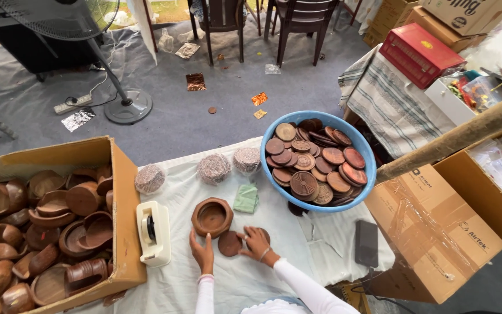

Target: The person picks up small, round wooden items from a blue basin and wipes them with a green cloth. The person also handles a small wooden bowl, wiping its interior and exterior surfaces. The cleaned items are placed on the table.

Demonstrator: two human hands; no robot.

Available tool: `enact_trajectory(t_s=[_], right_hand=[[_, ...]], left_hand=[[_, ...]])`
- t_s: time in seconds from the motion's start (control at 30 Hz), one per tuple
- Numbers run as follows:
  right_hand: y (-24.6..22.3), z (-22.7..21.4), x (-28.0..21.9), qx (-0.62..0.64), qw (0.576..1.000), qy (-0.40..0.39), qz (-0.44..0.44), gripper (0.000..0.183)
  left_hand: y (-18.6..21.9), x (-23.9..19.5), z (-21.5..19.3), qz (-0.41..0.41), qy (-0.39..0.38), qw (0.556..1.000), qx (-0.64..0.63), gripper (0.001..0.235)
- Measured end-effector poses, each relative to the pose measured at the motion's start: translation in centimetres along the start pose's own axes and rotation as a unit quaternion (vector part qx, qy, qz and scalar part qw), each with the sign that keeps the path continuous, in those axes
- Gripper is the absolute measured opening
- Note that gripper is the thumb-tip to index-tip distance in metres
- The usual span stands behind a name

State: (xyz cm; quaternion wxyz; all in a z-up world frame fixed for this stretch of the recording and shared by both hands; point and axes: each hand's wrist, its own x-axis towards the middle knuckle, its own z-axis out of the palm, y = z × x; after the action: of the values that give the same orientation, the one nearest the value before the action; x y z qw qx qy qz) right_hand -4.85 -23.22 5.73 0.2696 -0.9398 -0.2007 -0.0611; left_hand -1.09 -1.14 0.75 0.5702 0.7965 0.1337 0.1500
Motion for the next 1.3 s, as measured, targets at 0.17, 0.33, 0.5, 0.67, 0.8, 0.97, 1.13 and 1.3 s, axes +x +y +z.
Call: enact_trajectory(t_s=[0.17, 0.33, 0.5, 0.67, 0.8, 0.97, 1.13, 1.3], right_hand=[[1.5, -1.5, -4.5, -0.028, 0.997, -0.063, 0.019, 0.07], [3.1, -9.7, -2.8, -0.018, 0.989, 0.134, -0.055, 0.029], [10.5, -20.7, 1.0, -0.13, 0.922, 0.337, 0.14, 0.014], [21.4, -23.4, 2.0, -0.143, 0.937, 0.259, 0.186, 0.048], [22.3, -26.2, 3.7, -0.055, 0.971, 0.069, 0.223, 0.054], [23.5, -27.0, 3.8, -0.145, 0.966, -0.033, 0.212, 0.1], [25.8, -28.1, 3.4, -0.183, 0.96, 0.066, 0.201, 0.074], [27.9, -29.9, 2.7, 0.05, 0.915, 0.272, 0.295, 0.042]], left_hand=[[3.2, -5.7, 0.5, 0.078, -0.093, 0.98, 0.157, 0.09], [2.2, -10.8, 2.7, 0.075, -0.246, 0.887, 0.384, 0.111], [1.7, -11.6, 4.4, 0.106, -0.368, 0.852, 0.357, 0.112], [1.3, -11.5, 4.8, 0.123, -0.372, 0.814, 0.429, 0.118], [1.3, -10.6, 4.6, 0.121, -0.405, 0.759, 0.495, 0.121], [0.9, -10.5, 5.0, 0.116, -0.409, 0.753, 0.503, 0.123], [1.1, -10.2, 4.7, 0.105, -0.429, 0.747, 0.497, 0.122], [1.1, -10.1, 4.6, 0.105, -0.431, 0.753, 0.486, 0.121]])
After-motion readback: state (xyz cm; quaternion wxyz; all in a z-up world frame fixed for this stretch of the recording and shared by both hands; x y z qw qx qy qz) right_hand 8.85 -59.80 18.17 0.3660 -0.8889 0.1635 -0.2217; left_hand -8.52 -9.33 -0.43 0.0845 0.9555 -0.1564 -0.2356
